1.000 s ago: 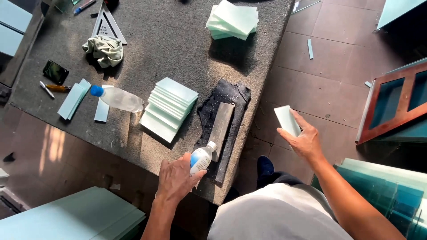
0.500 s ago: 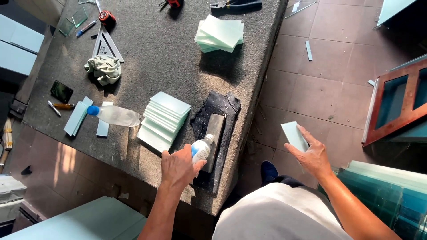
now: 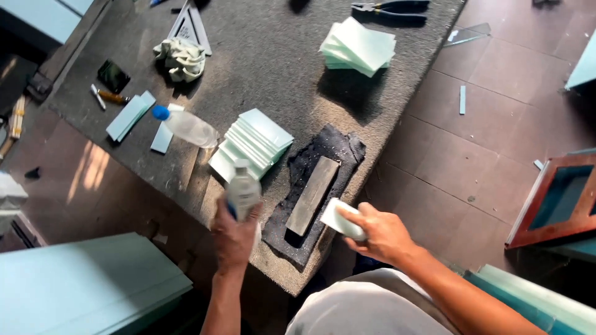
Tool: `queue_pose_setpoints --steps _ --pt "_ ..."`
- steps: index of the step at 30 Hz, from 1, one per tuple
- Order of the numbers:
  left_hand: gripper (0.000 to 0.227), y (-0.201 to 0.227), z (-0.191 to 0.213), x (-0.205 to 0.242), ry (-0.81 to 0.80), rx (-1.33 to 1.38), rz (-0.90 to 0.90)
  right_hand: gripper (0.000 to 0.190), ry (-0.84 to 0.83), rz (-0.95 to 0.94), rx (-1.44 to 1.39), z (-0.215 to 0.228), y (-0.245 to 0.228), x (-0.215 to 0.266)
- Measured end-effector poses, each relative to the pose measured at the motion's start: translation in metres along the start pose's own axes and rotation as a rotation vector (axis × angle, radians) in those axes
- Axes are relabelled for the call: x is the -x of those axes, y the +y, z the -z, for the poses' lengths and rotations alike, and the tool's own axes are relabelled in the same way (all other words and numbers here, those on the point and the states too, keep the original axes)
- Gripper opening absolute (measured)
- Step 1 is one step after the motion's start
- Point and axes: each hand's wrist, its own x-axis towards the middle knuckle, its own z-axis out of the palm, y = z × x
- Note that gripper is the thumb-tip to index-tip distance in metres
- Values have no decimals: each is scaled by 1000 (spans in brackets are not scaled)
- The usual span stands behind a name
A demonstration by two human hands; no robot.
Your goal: Manually sanding the edges of small rectangular glass pieces using a sanding block on a workbench.
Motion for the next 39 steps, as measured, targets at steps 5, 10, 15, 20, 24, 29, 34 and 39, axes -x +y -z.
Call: queue_pose_setpoints --steps 5,10,15,20,24,29,34,39 --pt "89 -100 18 -40 549 219 156 74 -196 115 85 -1 -50 -44" --pt "86 -169 4 -76 731 281 218 80 -66 -76 243 -3 18 -97" --pt "88 -196 -12 -117 839 333 189 94 -237 149 183 -8 -16 -64" --pt "86 -209 -18 -130 801 342 198 83 4 -150 382 -12 25 -93" --pt "89 -223 -20 -136 785 327 216 75 -278 182 250 -5 -21 -60" --pt "67 -208 -11 -124 657 262 261 84 -37 -179 252 -11 4 -85" --pt "86 -215 -26 -97 616 182 181 65 -298 -423 -299 12 -31 -85" --pt "91 -188 -61 -32 669 189 579 60 -163 -540 -419 -14 -30 -70"
